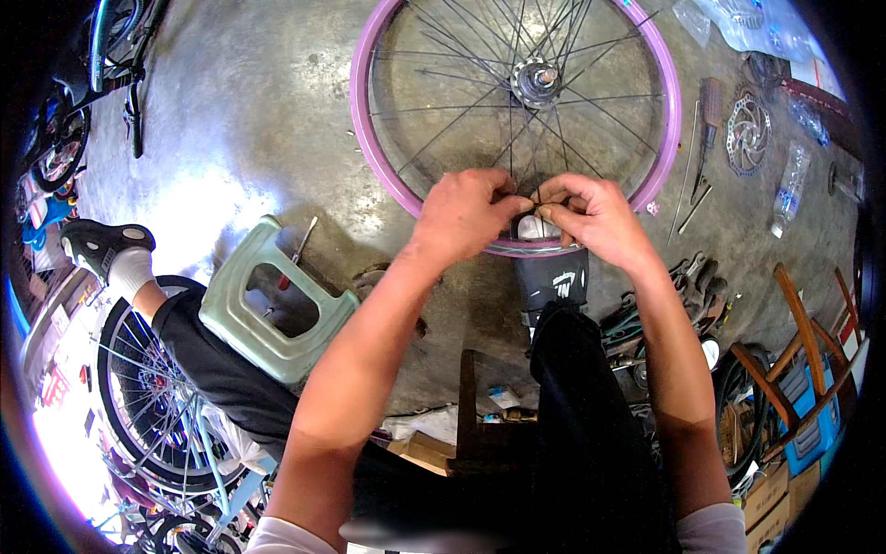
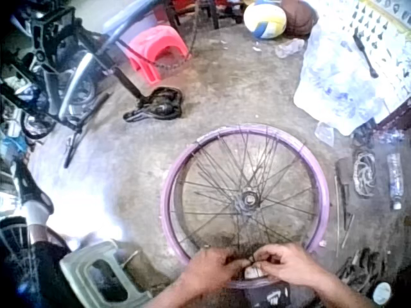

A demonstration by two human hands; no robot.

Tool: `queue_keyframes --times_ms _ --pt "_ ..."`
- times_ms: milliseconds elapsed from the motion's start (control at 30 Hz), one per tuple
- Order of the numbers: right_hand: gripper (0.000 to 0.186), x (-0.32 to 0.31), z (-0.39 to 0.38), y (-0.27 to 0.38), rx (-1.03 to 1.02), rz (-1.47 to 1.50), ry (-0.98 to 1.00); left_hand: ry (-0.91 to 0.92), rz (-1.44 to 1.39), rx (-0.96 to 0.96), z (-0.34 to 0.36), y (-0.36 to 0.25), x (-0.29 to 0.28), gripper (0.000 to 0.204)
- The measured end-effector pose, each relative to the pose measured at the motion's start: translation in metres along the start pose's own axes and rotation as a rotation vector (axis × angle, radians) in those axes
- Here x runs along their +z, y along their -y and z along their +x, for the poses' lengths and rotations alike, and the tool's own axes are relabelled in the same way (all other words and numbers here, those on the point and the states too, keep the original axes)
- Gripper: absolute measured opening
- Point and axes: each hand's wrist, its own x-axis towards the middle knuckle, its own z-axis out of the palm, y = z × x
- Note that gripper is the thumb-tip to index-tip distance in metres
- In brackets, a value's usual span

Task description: The person threads spokes through the hub and into the rim of a bicycle wheel, seating each spoke and then picking up the next to continue the pattern.

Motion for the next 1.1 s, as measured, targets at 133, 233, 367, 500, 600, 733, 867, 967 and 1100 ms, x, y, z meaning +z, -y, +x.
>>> queue_keyframes --times_ms 133,233,367,500,600,733,867,967,1100 --pt "0.015 0.0 0.0 0.001 0.006 -0.021 -0.005 0.158 -0.003 -0.115 0.001 0.01 -0.022 0.021" --pt "0.015 0.0 0.0 0.001 -0.001 -0.022 0.003 0.224 0.095 -0.137 0.0 0.003 -0.036 0.02" --pt "0.016 0.001 -0.001 0.0 -0.013 0.005 -0.02 0.227 0.167 -0.067 0.005 0.008 -0.04 0.022" --pt "0.017 -0.001 -0.001 0.002 0.0 -0.022 -0.01 0.21 0.235 -0.064 0.007 0.008 -0.044 0.025" --pt "0.017 -0.001 -0.001 0.001 -0.001 -0.024 -0.01 0.221 0.233 -0.079 0.009 0.006 -0.044 0.025" --pt "0.017 -0.002 -0.002 0.001 0.028 0.074 0.019 0.243 0.227 -0.073 0.009 0.004 -0.043 0.024" --pt "0.017 -0.013 -0.01 0.002 0.023 0.029 -0.014 0.275 0.183 0.025 0.008 0.003 -0.025 0.023" --pt "0.017 -0.03 -0.012 0.0 -0.035 -0.135 -0.046 0.242 0.154 0.026 0.008 -0.007 0.0 0.022" --pt "0.018 -0.045 -0.014 0.009 -0.054 -0.26 -0.04 0.21 0.132 -0.031 0.009 -0.019 0.019 0.02"
